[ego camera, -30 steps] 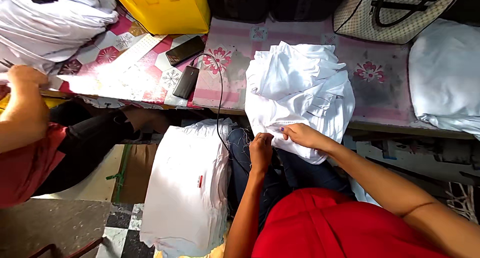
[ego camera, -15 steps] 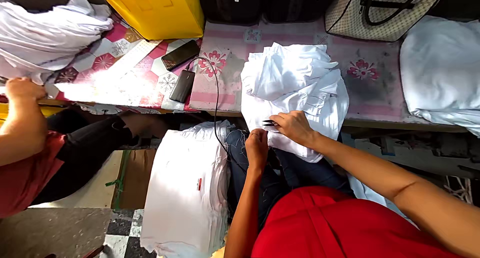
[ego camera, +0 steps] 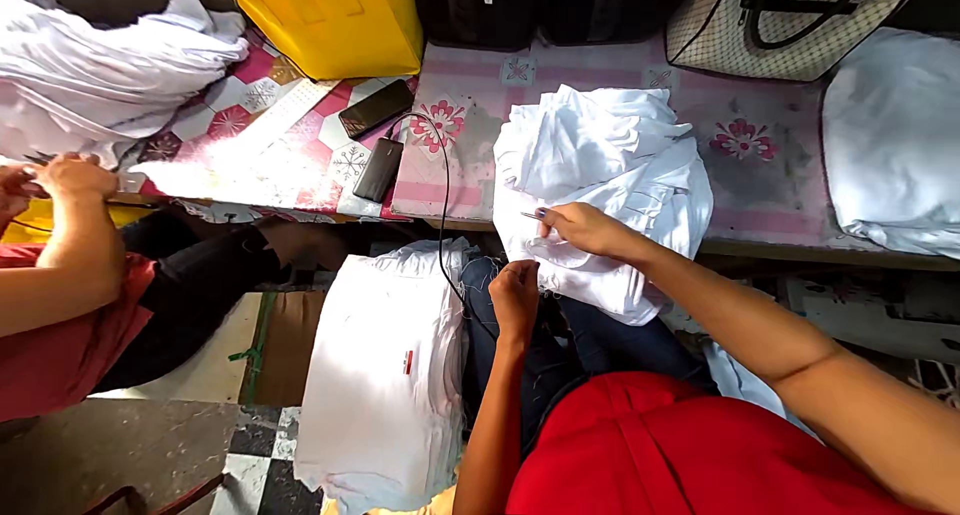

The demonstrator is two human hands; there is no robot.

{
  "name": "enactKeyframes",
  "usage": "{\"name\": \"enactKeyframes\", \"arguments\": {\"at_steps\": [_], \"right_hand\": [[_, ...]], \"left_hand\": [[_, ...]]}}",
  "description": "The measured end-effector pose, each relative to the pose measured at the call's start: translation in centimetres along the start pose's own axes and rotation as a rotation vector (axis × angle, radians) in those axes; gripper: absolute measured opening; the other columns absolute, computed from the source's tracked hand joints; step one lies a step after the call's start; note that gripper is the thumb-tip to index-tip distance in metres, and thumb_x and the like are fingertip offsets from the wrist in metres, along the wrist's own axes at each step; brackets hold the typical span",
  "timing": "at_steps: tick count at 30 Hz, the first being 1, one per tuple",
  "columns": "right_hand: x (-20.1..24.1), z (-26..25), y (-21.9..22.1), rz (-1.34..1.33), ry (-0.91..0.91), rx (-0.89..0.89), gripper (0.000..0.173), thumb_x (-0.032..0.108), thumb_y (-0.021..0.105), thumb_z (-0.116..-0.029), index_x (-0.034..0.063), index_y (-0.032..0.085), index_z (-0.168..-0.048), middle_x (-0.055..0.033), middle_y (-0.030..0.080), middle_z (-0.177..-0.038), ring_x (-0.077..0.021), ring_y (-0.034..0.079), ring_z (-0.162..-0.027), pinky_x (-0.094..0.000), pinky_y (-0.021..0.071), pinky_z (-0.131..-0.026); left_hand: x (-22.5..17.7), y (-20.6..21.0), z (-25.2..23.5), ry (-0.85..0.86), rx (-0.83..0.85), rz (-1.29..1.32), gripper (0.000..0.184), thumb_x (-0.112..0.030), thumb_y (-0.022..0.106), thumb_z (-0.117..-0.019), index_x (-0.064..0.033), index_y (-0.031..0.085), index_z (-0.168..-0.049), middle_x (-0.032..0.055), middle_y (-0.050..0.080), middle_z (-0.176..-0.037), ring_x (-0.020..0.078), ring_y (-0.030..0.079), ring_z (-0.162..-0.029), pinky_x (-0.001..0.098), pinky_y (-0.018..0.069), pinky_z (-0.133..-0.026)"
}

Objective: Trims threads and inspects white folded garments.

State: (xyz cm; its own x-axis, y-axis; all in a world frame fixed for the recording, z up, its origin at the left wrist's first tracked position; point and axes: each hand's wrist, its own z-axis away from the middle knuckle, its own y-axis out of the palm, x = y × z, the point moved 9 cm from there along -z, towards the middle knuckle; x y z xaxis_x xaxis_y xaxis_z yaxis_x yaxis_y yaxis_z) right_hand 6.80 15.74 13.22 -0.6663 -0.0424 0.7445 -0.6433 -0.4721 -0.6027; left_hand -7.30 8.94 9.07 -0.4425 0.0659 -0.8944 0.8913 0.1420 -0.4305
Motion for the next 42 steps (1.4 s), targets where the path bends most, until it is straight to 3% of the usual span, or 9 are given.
{"name": "enactKeyframes", "arguments": {"at_steps": [7,20,23,27,30,33,36,39,42], "right_hand": [[-1.8,2.3,1.4,0.308,0.157,0.302,0.053,0.038,0.034,-0.1123,0.0027,0.069,-0.094,-0.0161,0.066,-0.089,-0.0347,0.064,-0.091,-0.0591,0.0448,-0.078],[-2.1,0.6,2.8,0.349,0.174,0.247,0.048,0.035,0.037,-0.1117,0.002,0.07,-0.099,-0.0186,0.069,-0.096,-0.0368,0.065,-0.098,-0.0588,0.0461,-0.081],[-0.7,3.1,0.6,0.392,0.136,0.025,0.051,0.046,0.044,-0.1085,0.0009,0.066,-0.099,-0.0194,0.067,-0.084,-0.0398,0.067,-0.088,-0.0587,0.0471,-0.075],[-2.0,5.4,-1.3,0.542,0.15,-0.471,0.053,0.046,0.076,-0.0881,-0.0024,0.064,-0.107,-0.021,0.067,-0.083,-0.0414,0.068,-0.073,-0.0563,0.0506,-0.06],[-5.3,6.9,-1.8,0.461,0.365,-0.44,0.035,0.022,0.065,-0.094,-0.0045,0.061,-0.117,-0.0266,0.069,-0.095,-0.047,0.069,-0.087,-0.0625,0.0496,-0.071],[-4.9,8.9,-2.5,0.141,0.395,-0.316,0.034,0.019,0.056,-0.0983,-0.0038,0.059,-0.123,-0.0253,0.068,-0.097,-0.0431,0.067,-0.095,-0.0599,0.0499,-0.082],[-1.8,8.2,-5.8,-0.132,0.211,-0.402,0.032,0.011,0.065,-0.0972,-0.0062,0.06,-0.124,-0.0235,0.067,-0.092,-0.036,0.066,-0.084,-0.0547,0.0528,-0.079],[1.1,6.1,-11.1,-0.221,-0.066,-0.62,0.033,0.014,0.064,-0.0996,-0.0016,0.059,-0.128,-0.0142,0.068,-0.091,-0.0219,0.064,-0.076,-0.0436,0.0545,-0.072],[2.9,5.1,-14.9,-0.199,-0.242,-0.74,0.028,0.02,0.048,-0.109,0.0014,0.063,-0.123,-0.0058,0.075,-0.1,-0.0106,0.07,-0.088,-0.0338,0.0556,-0.083]], "left_hand": [[-0.7,0.9,0.1,0.06,0.001,0.005,0.01,-0.003,0.069,-0.0897,0.0054,0.076,-0.091,0.013,0.073,-0.076,0.0095,0.067,-0.059,0.0243,0.0566,-0.059],[-0.3,1.0,0.7,0.072,0.076,-0.056,0.009,-0.001,0.069,-0.0888,0.0035,0.077,-0.088,0.0128,0.074,-0.079,0.0138,0.07,-0.065,0.029,0.0598,-0.065],[-0.7,0.4,0.2,-0.077,0.213,-0.251,0.023,-0.015,0.068,-0.0954,0.0049,0.074,-0.104,0.0192,0.074,-0.1,0.0315,0.073,-0.09,0.0503,0.0578,-0.083],[-0.2,0.7,-2.3,-0.08,0.039,-0.34,0.037,-0.024,0.073,-0.0932,0.0092,0.069,-0.11,0.0257,0.07,-0.105,0.0388,0.07,-0.094,0.0553,0.0552,-0.082],[-0.3,1.0,-2.7,-0.032,-0.143,-0.043,0.016,-0.003,0.058,-0.0953,0.0112,0.064,-0.095,0.0141,0.066,-0.076,0.0207,0.066,-0.068,0.0375,0.0559,-0.066],[-1.3,5.6,-1.0,-0.354,0.243,0.6,0.041,-0.017,0.022,-0.1107,0.0096,0.053,-0.107,0.0057,0.068,-0.071,0.0147,0.071,-0.063,0.0333,0.0623,-0.064],[-6.8,8.7,-1.9,-0.179,0.628,0.571,0.048,-0.018,0.025,-0.1086,0.0163,0.057,-0.119,0.0162,0.071,-0.103,0.0169,0.072,-0.09,0.0373,0.0608,-0.085],[-10.5,6.5,-7.5,0.183,0.457,0.344,0.046,-0.028,0.037,-0.1097,0.0045,0.06,-0.134,0.0159,0.062,-0.137,0.0191,0.06,-0.123,0.0419,0.0491,-0.105],[-8.8,5.8,-13.2,0.382,0.368,0.099,0.05,-0.024,0.044,-0.1089,-0.0041,0.043,-0.155,0.0147,0.023,-0.169,0.028,0.043,-0.146,0.0468,0.0467,-0.109]]}}
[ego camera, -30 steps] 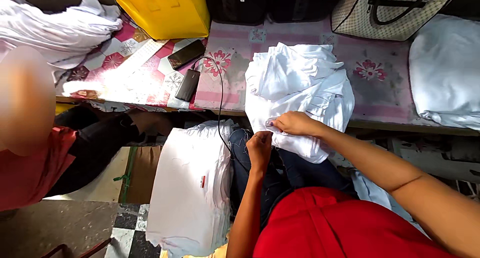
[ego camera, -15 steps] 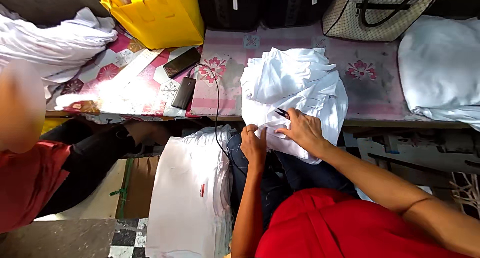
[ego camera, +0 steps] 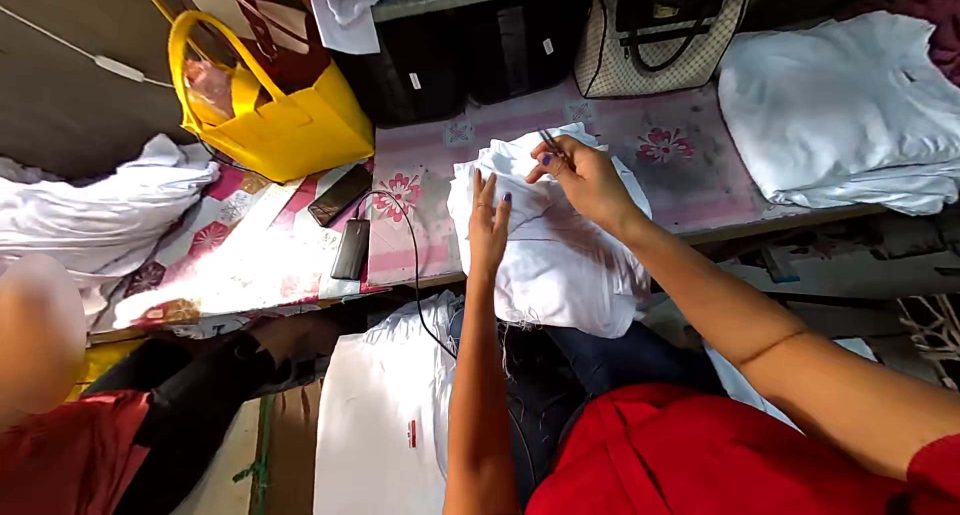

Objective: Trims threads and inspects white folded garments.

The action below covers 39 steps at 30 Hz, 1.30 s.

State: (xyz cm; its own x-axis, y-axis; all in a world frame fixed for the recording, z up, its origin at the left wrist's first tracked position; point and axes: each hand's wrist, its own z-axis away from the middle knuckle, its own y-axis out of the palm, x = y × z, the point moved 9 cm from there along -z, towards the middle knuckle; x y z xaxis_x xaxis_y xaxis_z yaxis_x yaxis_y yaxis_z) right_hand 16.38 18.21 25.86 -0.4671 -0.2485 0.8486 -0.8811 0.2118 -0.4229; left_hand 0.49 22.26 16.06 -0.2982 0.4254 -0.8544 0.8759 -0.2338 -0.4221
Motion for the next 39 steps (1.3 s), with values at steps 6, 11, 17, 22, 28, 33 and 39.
{"name": "enactKeyframes", "arguments": {"at_steps": [6,11,17,22,28,33,39], "right_hand": [[-5.8,5.3,-3.0,0.213,0.015,-0.025,0.02,0.01,0.054,-0.1041,0.0006,0.071,-0.108,-0.0141,0.068,-0.107,-0.0227,0.066,-0.087,-0.0423,0.0562,-0.079],[-13.3,8.9,-4.0,0.326,0.24,0.166,0.022,0.012,0.07,-0.0965,0.0073,0.077,-0.116,-0.0155,0.071,-0.108,-0.0323,0.068,-0.099,-0.0589,0.0526,-0.088],[-8.4,5.7,-5.8,0.317,0.126,-0.177,0.025,0.013,0.07,-0.097,0.0023,0.073,-0.119,-0.0186,0.069,-0.105,-0.0346,0.068,-0.09,-0.0563,0.0541,-0.079],[-13.1,4.2,-2.3,0.328,0.182,-0.161,0.02,0.009,0.067,-0.097,0.0032,0.073,-0.115,-0.0186,0.071,-0.113,-0.0388,0.07,-0.097,-0.0622,0.0543,-0.081],[-9.9,13.7,1.0,0.221,0.189,0.637,0.025,0.019,0.057,-0.1038,0.0038,0.076,-0.11,-0.0189,0.073,-0.11,-0.0386,0.069,-0.106,-0.0626,0.05,-0.092],[-1.6,10.2,-5.6,0.113,-0.049,0.471,0.027,0.012,0.054,-0.1026,0.0045,0.076,-0.117,-0.0143,0.074,-0.104,-0.0281,0.071,-0.096,-0.0507,0.0553,-0.088],[-1.4,0.5,-1.6,0.476,-0.077,0.02,0.041,0.0,0.057,-0.0972,0.0142,0.068,-0.134,-0.0123,0.059,-0.146,-0.0358,0.064,-0.119,-0.0572,0.0509,-0.092]], "left_hand": [[1.6,-1.1,6.8,0.111,-0.433,-0.261,0.026,-0.003,0.06,-0.0976,0.0073,0.07,-0.119,0.0272,0.059,-0.141,0.039,0.056,-0.134,0.0497,0.0462,-0.112],[2.4,-1.5,9.4,-0.092,-0.484,-0.339,0.034,-0.006,0.067,-0.0928,0.0138,0.066,-0.12,0.0346,0.058,-0.136,0.0467,0.056,-0.13,0.0523,0.0449,-0.111],[1.7,-6.8,-4.7,-0.17,-0.28,-0.215,0.079,-0.031,0.075,-0.0919,0.012,0.04,-0.148,0.0334,0.044,-0.15,0.0428,0.042,-0.142,0.0525,0.0335,-0.118],[8.2,-1.0,-9.0,-0.566,0.177,-0.119,0.061,-0.036,0.074,-0.0948,0.0027,0.056,-0.139,0.0292,0.063,-0.128,0.0419,0.061,-0.12,0.0611,0.046,-0.105],[0.9,-1.6,-5.6,-0.179,-0.006,-0.005,0.034,-0.014,0.073,-0.0904,0.0011,0.062,-0.119,0.0147,0.069,-0.104,0.0209,0.068,-0.089,0.0446,0.0578,-0.08],[-8.6,8.9,2.8,0.209,0.251,-0.086,0.03,-0.004,0.077,-0.0818,0.0085,0.073,-0.108,0.0195,0.074,-0.115,0.0308,0.068,-0.117,0.0574,0.0417,-0.113],[-7.4,22.8,13.7,0.444,0.561,-0.547,0.025,-0.005,0.064,-0.0915,-0.0138,0.079,-0.109,0.0036,0.073,-0.126,0.0359,0.058,-0.132,0.0822,0.0165,-0.111]]}}
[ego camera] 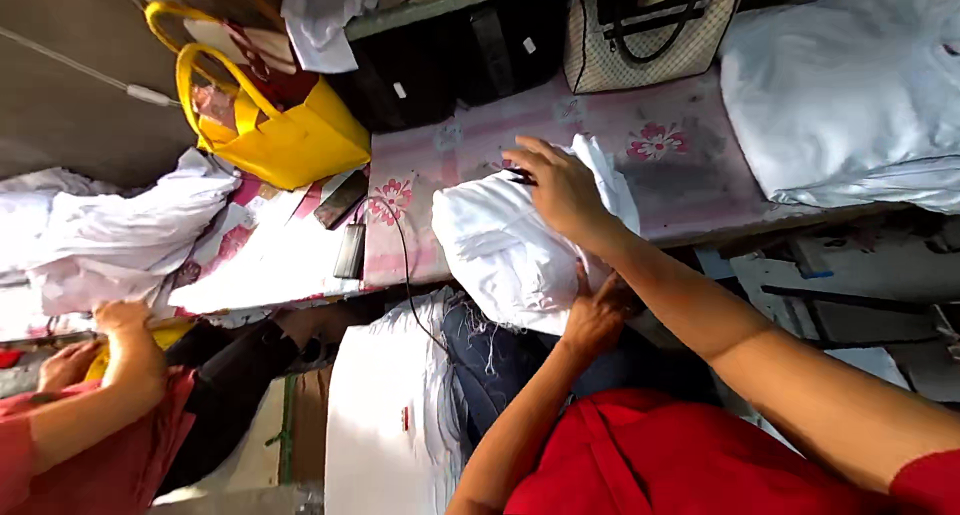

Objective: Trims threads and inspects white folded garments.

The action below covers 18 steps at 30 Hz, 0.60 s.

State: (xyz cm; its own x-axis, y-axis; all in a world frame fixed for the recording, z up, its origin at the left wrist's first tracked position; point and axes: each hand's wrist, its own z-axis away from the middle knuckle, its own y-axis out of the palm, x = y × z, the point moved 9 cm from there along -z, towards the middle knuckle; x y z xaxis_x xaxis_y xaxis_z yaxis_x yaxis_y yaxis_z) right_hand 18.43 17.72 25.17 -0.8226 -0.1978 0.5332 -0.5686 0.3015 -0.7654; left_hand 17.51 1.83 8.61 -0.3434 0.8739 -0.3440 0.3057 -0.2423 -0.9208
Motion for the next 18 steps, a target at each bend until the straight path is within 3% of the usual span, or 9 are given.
{"name": "enactKeyframes", "arguments": {"at_steps": [2,4,7,9,10,12,13,15,18], "right_hand": [[-4.2,-0.8,7.1,0.114,0.084,0.023,0.045,0.0,0.055,-0.0958,0.0126,0.064,-0.138,-0.0197,0.049,-0.154,-0.0498,0.046,-0.138,-0.0753,0.0311,-0.108],[-7.0,-0.2,10.3,0.171,0.095,-0.034,0.04,0.002,0.054,-0.097,0.0085,0.066,-0.134,-0.0234,0.058,-0.144,-0.0513,0.045,-0.14,-0.0776,0.0242,-0.112],[-7.3,-0.2,10.4,0.212,0.101,-0.065,0.032,0.002,0.052,-0.0982,0.0064,0.069,-0.126,-0.0189,0.065,-0.135,-0.0442,0.052,-0.136,-0.0729,0.0274,-0.113],[-7.3,-0.1,10.4,0.231,0.112,-0.051,0.027,0.002,0.053,-0.0975,0.0048,0.07,-0.119,-0.0181,0.067,-0.131,-0.0425,0.053,-0.135,-0.072,0.0287,-0.113],[-7.3,-0.3,10.3,0.236,0.115,-0.058,0.026,0.002,0.053,-0.0975,0.0045,0.07,-0.118,-0.0179,0.068,-0.13,-0.0422,0.053,-0.135,-0.0717,0.0288,-0.113],[-7.2,-0.3,10.0,0.237,0.104,-0.1,0.025,0.002,0.053,-0.0972,0.0032,0.07,-0.116,-0.0189,0.069,-0.127,-0.0426,0.056,-0.132,-0.0715,0.0303,-0.112],[-7.1,-0.2,9.8,0.241,0.099,-0.119,0.025,0.002,0.053,-0.097,0.0029,0.07,-0.115,-0.0191,0.069,-0.126,-0.0424,0.057,-0.13,-0.0708,0.0313,-0.111],[-7.0,0.1,9.7,0.259,0.086,-0.139,0.024,0.002,0.054,-0.0967,0.0028,0.07,-0.114,-0.0191,0.07,-0.123,-0.042,0.059,-0.128,-0.0698,0.0332,-0.11],[-7.1,-0.1,9.9,0.269,0.088,-0.099,0.025,0.002,0.054,-0.0969,0.0026,0.069,-0.117,-0.019,0.069,-0.126,-0.0416,0.057,-0.131,-0.0697,0.0317,-0.112]], "left_hand": [[-1.1,-1.4,1.8,0.075,-0.154,0.092,0.017,-0.005,0.064,-0.0922,-0.0118,0.079,-0.095,0.0036,0.078,-0.108,0.0293,0.069,-0.116,0.0761,0.0236,-0.114],[0.3,-5.4,5.0,0.0,-0.444,0.262,0.016,0.0,0.063,-0.0937,-0.0036,0.078,-0.093,0.0092,0.078,-0.105,0.0253,0.072,-0.111,0.0607,0.0354,-0.118],[7.1,-9.9,11.4,-0.527,-0.83,0.159,0.017,-0.005,0.07,-0.0888,0.0067,0.074,-0.101,0.0226,0.073,-0.107,0.0343,0.07,-0.108,0.048,0.0526,-0.103],[11.8,-10.1,13.7,-0.853,-0.784,0.234,0.051,-0.016,0.076,-0.0897,0.0122,0.06,-0.129,0.0314,0.059,-0.132,0.0404,0.058,-0.123,0.049,0.049,-0.104],[13.7,-10.0,13.8,-0.931,-0.758,0.294,0.061,-0.019,0.077,-0.0902,0.0107,0.053,-0.137,0.031,0.054,-0.138,0.0381,0.058,-0.123,0.0466,0.0513,-0.1],[15.4,-10.1,12.2,-0.908,-0.712,0.322,0.061,-0.02,0.076,-0.0926,0.0085,0.051,-0.14,0.0302,0.053,-0.139,0.0359,0.062,-0.117,0.0449,0.0552,-0.093],[15.8,-10.1,11.0,-0.857,-0.687,0.289,0.052,-0.019,0.073,-0.0947,0.0073,0.056,-0.136,0.029,0.056,-0.136,0.0358,0.062,-0.116,0.0455,0.0554,-0.093],[16.0,-9.8,9.6,-0.757,-0.687,0.213,0.021,-0.011,0.069,-0.0966,0.0033,0.072,-0.111,0.0242,0.064,-0.123,0.035,0.063,-0.115,0.0471,0.0548,-0.095],[15.4,-9.1,10.2,-0.731,-0.511,0.229,0.015,-0.009,0.066,-0.0965,0.0005,0.077,-0.099,0.018,0.07,-0.107,0.0316,0.067,-0.105,0.0493,0.0554,-0.094]]}}
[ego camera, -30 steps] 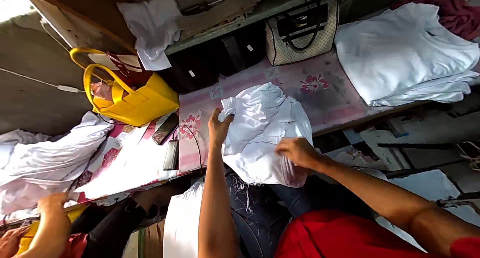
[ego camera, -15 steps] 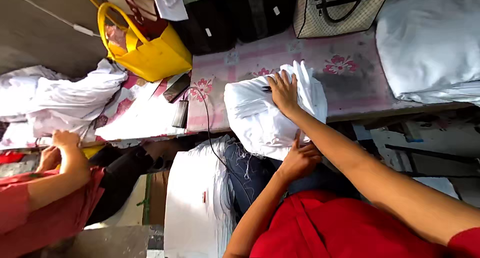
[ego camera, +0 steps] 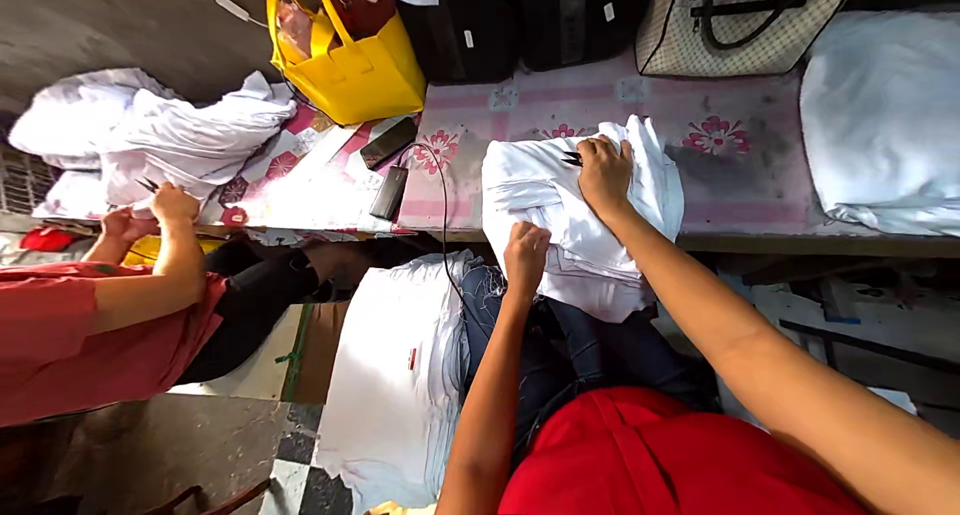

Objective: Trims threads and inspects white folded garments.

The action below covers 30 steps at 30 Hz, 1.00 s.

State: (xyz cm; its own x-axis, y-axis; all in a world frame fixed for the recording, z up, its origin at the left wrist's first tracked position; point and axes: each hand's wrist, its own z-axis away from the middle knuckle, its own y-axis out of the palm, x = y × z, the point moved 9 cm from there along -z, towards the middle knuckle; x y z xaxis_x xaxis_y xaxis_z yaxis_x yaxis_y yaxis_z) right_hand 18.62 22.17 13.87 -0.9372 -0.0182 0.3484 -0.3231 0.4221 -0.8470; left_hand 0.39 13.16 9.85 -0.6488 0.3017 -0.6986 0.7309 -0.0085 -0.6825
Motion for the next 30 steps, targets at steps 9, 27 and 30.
{"name": "enactKeyframes", "arguments": {"at_steps": [9,27,30], "right_hand": [[0.3,-0.3,0.5,0.051,0.011,0.047,0.028,0.002,0.052,-0.0969,0.0042,0.07,-0.119,-0.0186,0.069,-0.126,-0.0403,0.059,-0.129,-0.0694,0.0333,-0.11],[0.5,0.3,-0.7,0.039,-0.048,-0.002,0.03,0.0,0.055,-0.0943,0.0027,0.07,-0.12,-0.0198,0.068,-0.128,-0.0394,0.061,-0.127,-0.0659,0.0377,-0.109],[2.5,3.5,-3.8,-0.14,-0.295,-0.222,0.034,-0.004,0.055,-0.0907,-0.0011,0.07,-0.121,-0.019,0.068,-0.13,-0.0354,0.066,-0.121,-0.0532,0.0507,-0.103]], "left_hand": [[-0.9,-1.7,1.9,-0.331,0.275,0.024,0.036,-0.023,0.065,-0.1004,0.0038,0.067,-0.124,0.0231,0.068,-0.119,0.0359,0.067,-0.11,0.0538,0.0524,-0.099],[2.8,3.1,7.7,-0.381,0.782,-0.018,0.03,-0.02,0.055,-0.1046,0.0043,0.07,-0.113,0.0232,0.071,-0.102,0.0363,0.07,-0.095,0.0561,0.055,-0.088],[0.9,-0.9,6.3,-0.437,0.448,-0.023,0.03,-0.018,0.052,-0.1056,0.004,0.07,-0.116,0.0252,0.069,-0.118,0.0391,0.065,-0.115,0.0578,0.0488,-0.101]]}}
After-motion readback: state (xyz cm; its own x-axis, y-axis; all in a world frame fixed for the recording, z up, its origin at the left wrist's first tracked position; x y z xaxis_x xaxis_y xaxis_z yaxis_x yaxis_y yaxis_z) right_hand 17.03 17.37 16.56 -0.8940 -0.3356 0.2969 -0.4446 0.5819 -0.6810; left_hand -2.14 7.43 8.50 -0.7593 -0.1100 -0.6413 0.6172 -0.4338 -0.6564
